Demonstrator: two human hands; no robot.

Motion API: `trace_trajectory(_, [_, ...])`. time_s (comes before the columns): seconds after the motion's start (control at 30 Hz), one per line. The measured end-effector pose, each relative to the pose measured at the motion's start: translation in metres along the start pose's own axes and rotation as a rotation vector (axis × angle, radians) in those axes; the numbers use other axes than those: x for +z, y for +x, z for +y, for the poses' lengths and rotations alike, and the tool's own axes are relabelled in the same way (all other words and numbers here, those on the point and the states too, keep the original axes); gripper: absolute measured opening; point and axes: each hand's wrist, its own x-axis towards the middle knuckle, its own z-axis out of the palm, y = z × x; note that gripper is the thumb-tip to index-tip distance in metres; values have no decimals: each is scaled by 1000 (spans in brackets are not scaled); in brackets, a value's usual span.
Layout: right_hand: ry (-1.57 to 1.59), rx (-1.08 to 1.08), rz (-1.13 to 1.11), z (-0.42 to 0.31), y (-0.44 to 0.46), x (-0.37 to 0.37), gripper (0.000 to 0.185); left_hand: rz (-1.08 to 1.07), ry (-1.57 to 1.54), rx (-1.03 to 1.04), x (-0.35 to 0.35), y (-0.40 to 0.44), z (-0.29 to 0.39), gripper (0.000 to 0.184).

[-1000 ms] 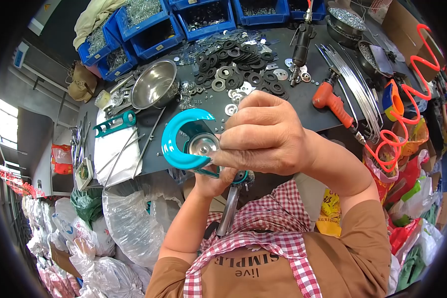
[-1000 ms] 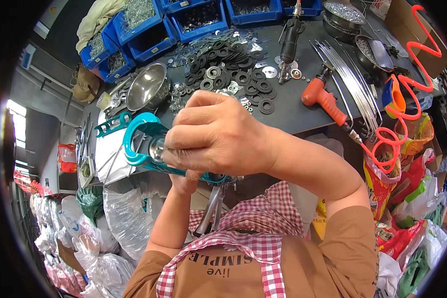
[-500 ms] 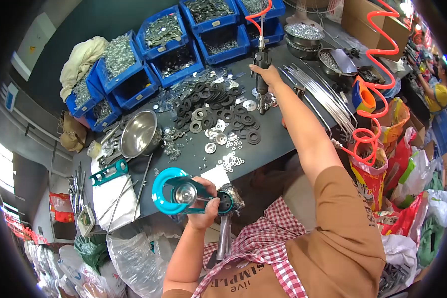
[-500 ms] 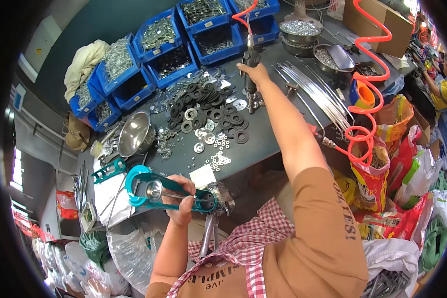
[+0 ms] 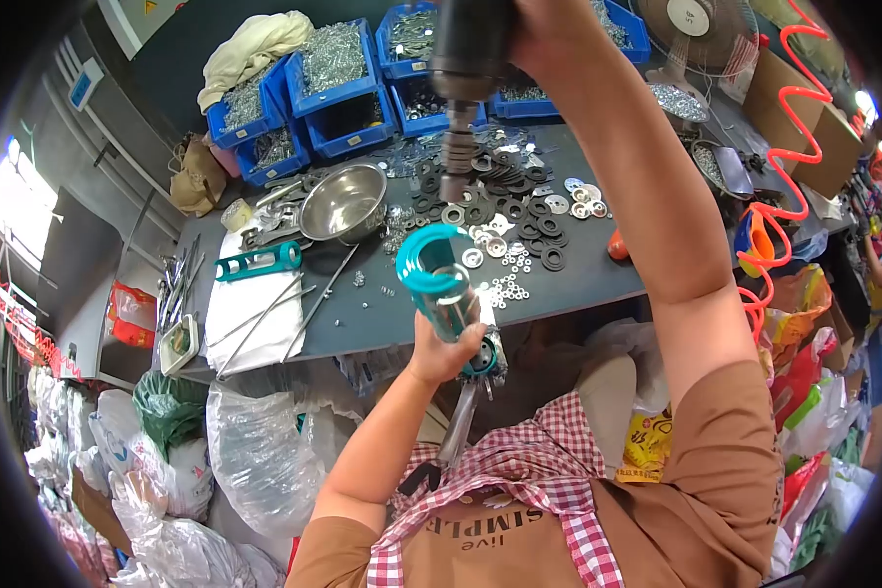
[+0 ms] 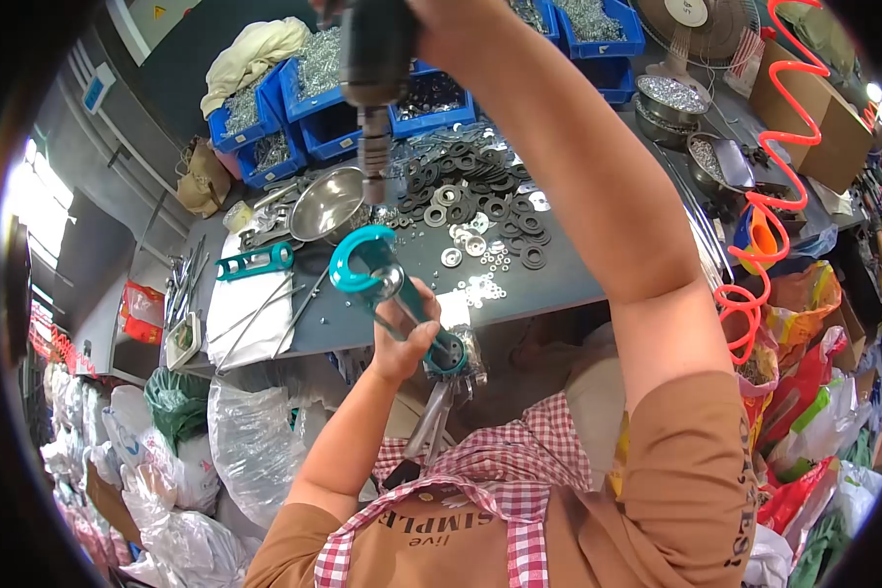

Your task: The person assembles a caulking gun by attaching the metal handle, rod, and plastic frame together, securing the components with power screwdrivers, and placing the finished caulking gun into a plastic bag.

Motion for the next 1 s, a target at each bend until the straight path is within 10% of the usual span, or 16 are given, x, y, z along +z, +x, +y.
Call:
trace_trajectory(0.67, [-24,-65,-433,6,-70,41,37,142,-22,-20,10,4,8,29])
trace_trajectory(0.73, [-97,-206,-301,31,-61,51,40,76,-10,-23,6,4,7,33])
trace_trajectory(0.8, [-650,-969,198,32,-59,70,40,64,-8,-25,6,4,6,33])
trace_trajectory(0.83, [-448,-603,-70,25,-60,61,39,60,-15,4,6,4,7,33])
trace_trajectory(1.0, [-274,-170,-208,26,-62,63,38,44,-9,67,5,3,4,33])
